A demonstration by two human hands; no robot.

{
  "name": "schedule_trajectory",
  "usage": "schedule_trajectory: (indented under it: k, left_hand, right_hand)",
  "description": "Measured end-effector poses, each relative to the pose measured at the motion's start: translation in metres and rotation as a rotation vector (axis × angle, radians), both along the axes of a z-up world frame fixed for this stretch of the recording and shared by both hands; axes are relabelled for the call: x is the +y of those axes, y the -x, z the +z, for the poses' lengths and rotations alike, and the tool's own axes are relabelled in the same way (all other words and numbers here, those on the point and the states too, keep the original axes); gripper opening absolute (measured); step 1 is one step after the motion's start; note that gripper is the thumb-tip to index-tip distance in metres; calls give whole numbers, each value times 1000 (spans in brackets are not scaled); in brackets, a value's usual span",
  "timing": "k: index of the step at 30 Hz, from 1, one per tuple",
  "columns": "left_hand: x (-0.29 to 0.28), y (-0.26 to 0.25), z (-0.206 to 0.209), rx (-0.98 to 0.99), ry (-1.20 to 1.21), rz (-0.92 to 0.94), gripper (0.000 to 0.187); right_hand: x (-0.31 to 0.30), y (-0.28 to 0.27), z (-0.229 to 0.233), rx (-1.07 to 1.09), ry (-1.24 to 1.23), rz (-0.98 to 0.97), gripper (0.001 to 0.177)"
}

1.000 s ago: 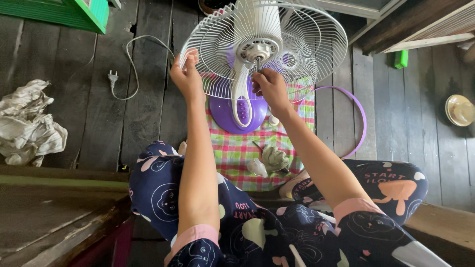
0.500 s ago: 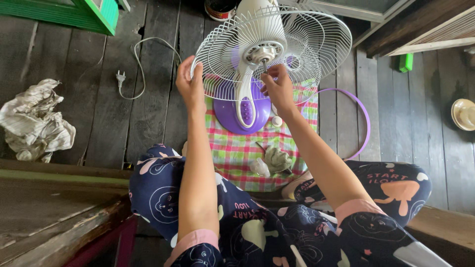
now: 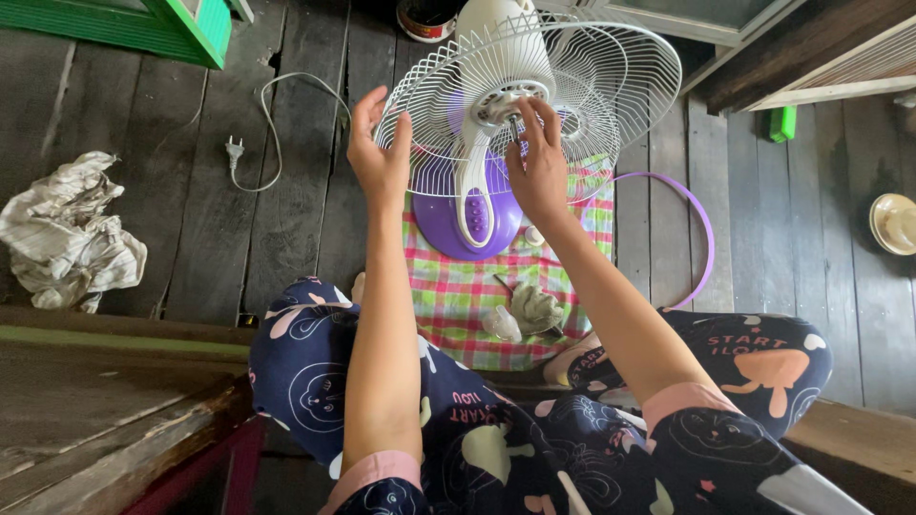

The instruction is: The person assembles a purple and white table fan on a checkered cloth. They attach the front grille, insert the fan blades, secure the central cap, and fasten the rear grille using a screwdriver.

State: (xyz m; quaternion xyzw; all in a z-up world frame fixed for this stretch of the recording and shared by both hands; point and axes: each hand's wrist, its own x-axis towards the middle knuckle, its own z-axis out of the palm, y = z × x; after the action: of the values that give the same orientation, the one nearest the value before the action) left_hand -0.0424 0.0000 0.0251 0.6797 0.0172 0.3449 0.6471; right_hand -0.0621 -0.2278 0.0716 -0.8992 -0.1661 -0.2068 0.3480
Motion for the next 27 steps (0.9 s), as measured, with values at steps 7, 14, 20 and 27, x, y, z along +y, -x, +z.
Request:
schedule_trajectory:
  k: [7, 14, 20, 27]
  left_hand:
    - [-1, 2, 11, 32, 51, -31, 22]
    - [1, -1, 9, 7, 11, -19, 24]
    - [-1, 1, 12, 52, 43, -25, 26]
    - [-2, 4, 17, 34, 40, -10, 25]
  right_hand:
    - [3, -5, -12, -33, -52, -60, 58]
    - [-1, -52, -27, 88, -189, -262, 46]
    - [4, -62, -29, 39, -38, -354, 54]
    - [16, -58, -22, 111, -188, -491, 48]
